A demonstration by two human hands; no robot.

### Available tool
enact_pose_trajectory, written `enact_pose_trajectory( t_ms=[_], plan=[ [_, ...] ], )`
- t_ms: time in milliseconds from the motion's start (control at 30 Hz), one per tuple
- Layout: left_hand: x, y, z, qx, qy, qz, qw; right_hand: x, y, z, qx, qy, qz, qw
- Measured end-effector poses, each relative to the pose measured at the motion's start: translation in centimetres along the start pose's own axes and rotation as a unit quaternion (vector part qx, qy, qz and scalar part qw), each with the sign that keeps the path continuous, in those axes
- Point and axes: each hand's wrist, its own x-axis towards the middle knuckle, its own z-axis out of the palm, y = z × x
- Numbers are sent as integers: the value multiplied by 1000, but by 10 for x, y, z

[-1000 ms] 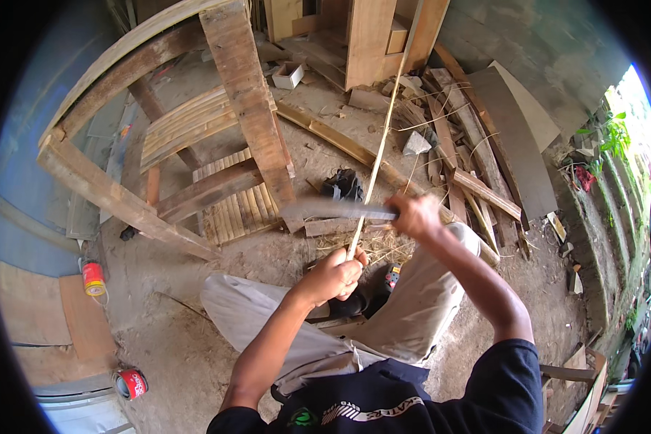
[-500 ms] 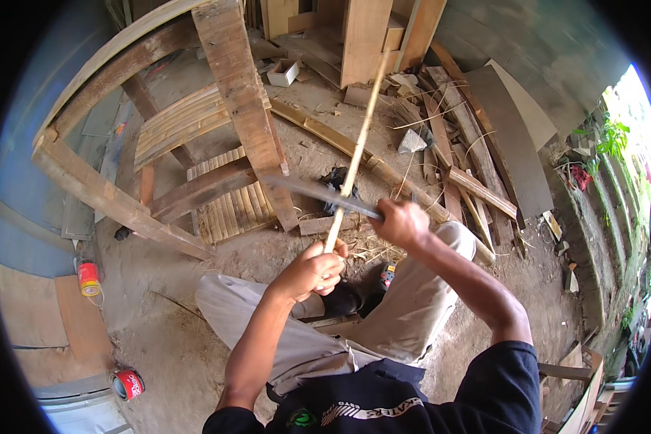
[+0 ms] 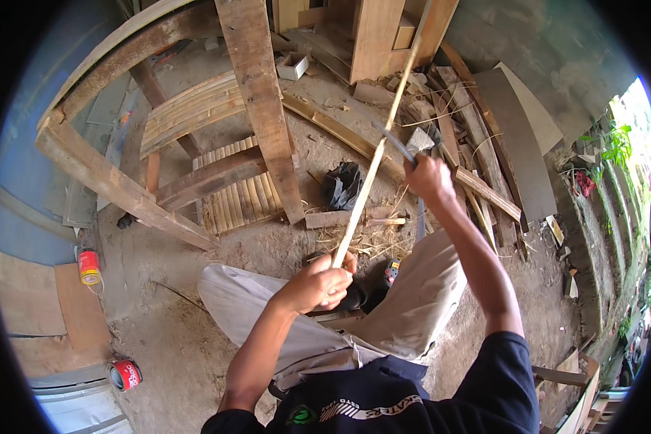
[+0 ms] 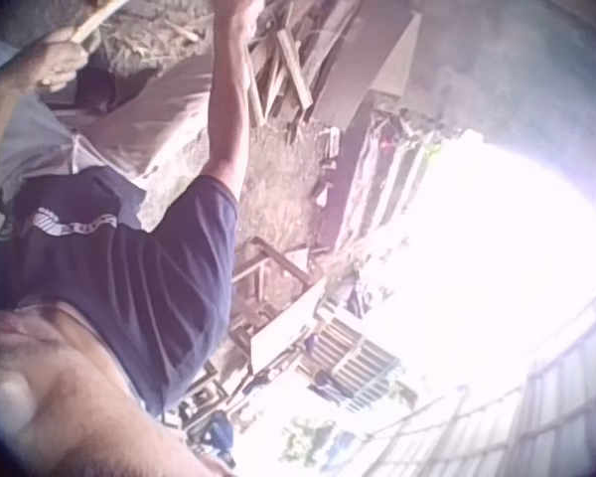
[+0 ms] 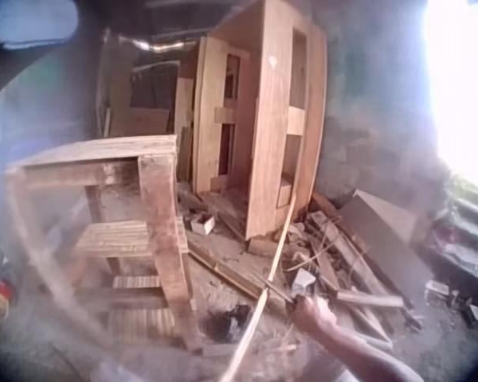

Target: The person sits on the floor and uses a knife to shave and split a long piece of bamboo into thin strips. They repeatedly scrape the bamboo to thin it and then split it lengthwise.

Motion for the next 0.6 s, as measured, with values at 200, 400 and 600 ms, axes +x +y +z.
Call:
enact_pose_trajectory(
  t_ms=[200, 400, 600],
  plan=[
    [-4, -3, 0, 63, -28, 11, 998, 12, 24, 8, -124, 7, -286, 950],
    [-7, 0, -6, 46, -21, 1, 999, 26, 26, 1, -66, -53, -77, 993],
    [-13, -7, -10, 68, -21, -5, 997, 32, 28, -4, -37, -7, 39, 999]
  ],
)
